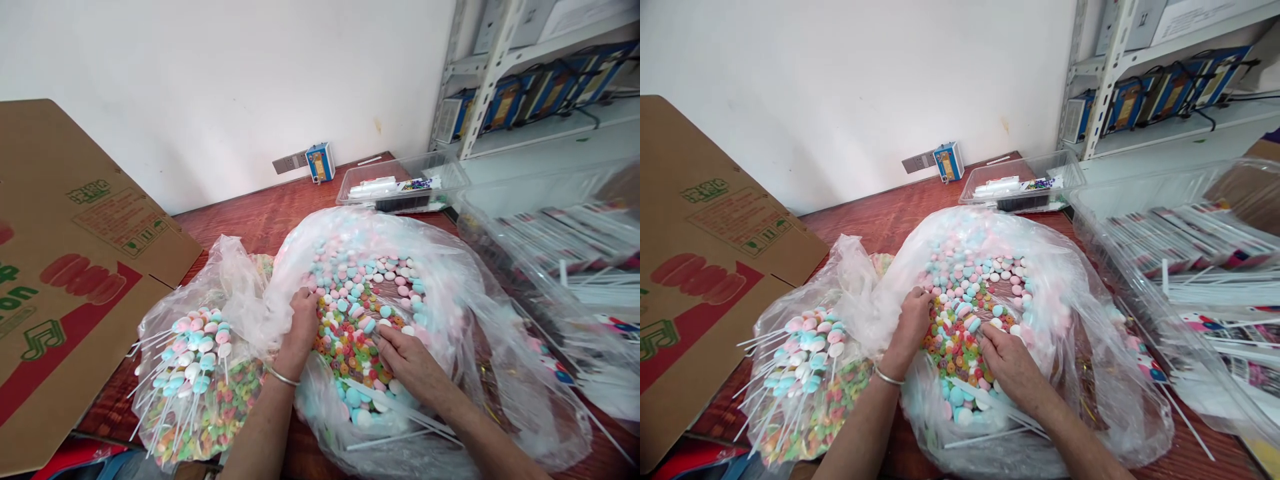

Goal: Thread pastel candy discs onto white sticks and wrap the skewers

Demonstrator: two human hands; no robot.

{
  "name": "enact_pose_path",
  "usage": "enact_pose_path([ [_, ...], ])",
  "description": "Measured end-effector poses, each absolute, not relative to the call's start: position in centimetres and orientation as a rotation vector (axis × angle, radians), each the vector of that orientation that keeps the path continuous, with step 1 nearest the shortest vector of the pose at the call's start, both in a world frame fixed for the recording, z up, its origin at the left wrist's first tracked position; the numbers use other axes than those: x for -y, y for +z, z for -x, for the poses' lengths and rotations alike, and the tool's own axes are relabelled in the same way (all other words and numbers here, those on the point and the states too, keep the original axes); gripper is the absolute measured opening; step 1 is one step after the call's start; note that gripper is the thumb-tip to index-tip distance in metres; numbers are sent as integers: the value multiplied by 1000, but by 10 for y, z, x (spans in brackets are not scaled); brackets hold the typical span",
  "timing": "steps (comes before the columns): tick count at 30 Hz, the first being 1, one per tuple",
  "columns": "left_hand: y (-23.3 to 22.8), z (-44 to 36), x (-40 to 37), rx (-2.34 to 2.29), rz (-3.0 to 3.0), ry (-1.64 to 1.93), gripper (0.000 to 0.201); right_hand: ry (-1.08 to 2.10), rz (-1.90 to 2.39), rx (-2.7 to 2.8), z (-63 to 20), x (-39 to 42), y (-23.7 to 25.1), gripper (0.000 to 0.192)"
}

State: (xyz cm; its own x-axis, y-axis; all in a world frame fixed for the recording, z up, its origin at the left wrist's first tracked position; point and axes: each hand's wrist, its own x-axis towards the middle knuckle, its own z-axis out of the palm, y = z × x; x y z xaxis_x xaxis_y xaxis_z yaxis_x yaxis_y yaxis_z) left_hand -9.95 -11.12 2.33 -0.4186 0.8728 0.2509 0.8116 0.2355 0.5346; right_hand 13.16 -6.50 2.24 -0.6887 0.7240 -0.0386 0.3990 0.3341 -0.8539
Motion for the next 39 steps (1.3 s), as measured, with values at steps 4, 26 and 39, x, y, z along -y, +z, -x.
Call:
enact_pose_path([
  [4,25,89,112,-2392,-1560,1091,17,1268,989,2278,-132,65,27,24],
  [26,47,50,125,-1551,-726,1570,26,1277,937,2288,-129,71,20,26],
  [39,53,-19,103,-983,-126,1823,24,1075,938,2340,-121,88,17,21],
])
